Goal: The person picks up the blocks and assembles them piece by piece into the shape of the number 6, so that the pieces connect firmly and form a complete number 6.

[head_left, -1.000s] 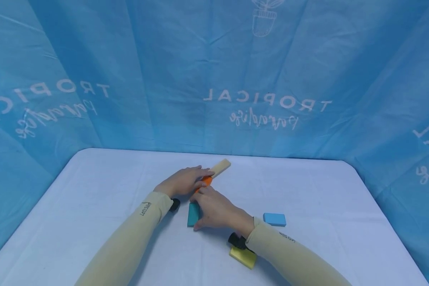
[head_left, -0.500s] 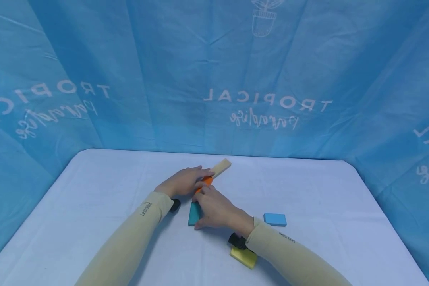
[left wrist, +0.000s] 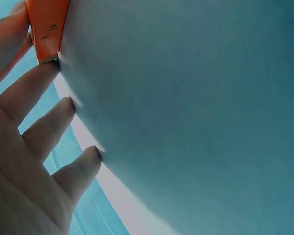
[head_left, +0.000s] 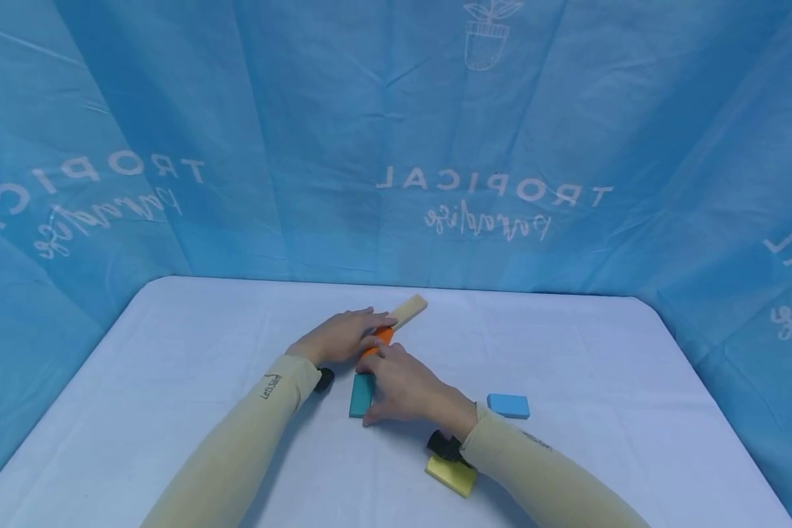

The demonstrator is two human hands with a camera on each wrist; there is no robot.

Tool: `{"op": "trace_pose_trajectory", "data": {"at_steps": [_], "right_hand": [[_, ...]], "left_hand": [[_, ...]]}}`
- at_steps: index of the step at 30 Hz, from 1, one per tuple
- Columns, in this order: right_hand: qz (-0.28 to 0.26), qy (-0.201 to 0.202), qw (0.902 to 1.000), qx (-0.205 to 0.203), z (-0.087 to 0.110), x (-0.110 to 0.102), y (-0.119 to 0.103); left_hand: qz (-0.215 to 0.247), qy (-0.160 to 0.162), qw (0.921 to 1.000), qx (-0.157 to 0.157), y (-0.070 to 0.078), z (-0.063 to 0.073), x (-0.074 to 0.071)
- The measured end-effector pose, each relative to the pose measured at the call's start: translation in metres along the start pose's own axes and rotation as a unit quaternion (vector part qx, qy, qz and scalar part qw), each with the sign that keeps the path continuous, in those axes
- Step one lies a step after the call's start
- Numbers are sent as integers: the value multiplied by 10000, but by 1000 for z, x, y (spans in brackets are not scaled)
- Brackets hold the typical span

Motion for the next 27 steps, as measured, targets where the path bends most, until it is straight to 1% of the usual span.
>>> {"op": "trace_pose_trajectory", "data": {"at_steps": [5, 7, 13, 17, 20, 23, 27], "right_hand": [[-342, 133, 9993, -25, 16, -2, 9], [-490, 173, 9986, 2, 25, -3, 13], [-1049, 268, 9941, -38, 57, -5, 21], [-1311, 203, 9911, 80, 74, -2, 26], [-1469, 141, 9890, 140, 84, 3, 30], [-1591, 164, 9871, 40, 95, 8, 33], [-1507, 207, 9883, -87, 107, 13, 35]], "left_hand": [[23, -19, 10000, -39, -1, 1, 2], [-42, -12, 10000, -53, 0, 1, 2], [-131, -59, 9996, -236, 1, 0, 2], [-123, -60, 9994, -305, 0, 0, 2], [-92, -60, 9994, -319, 0, -1, 2], [-94, -86, 9993, -341, -1, -2, 3], [-112, -86, 9994, -328, 0, -1, 4]]}}
Point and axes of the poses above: each hand's wrist, its own z-axis away from the middle knuckle, its own x-axis out of the palm, y = z × x, the point moved 4 cm from there along -z, towards the middle knuckle, and after that the axes turned 12 degrees about -y, right-handed, at the moved point
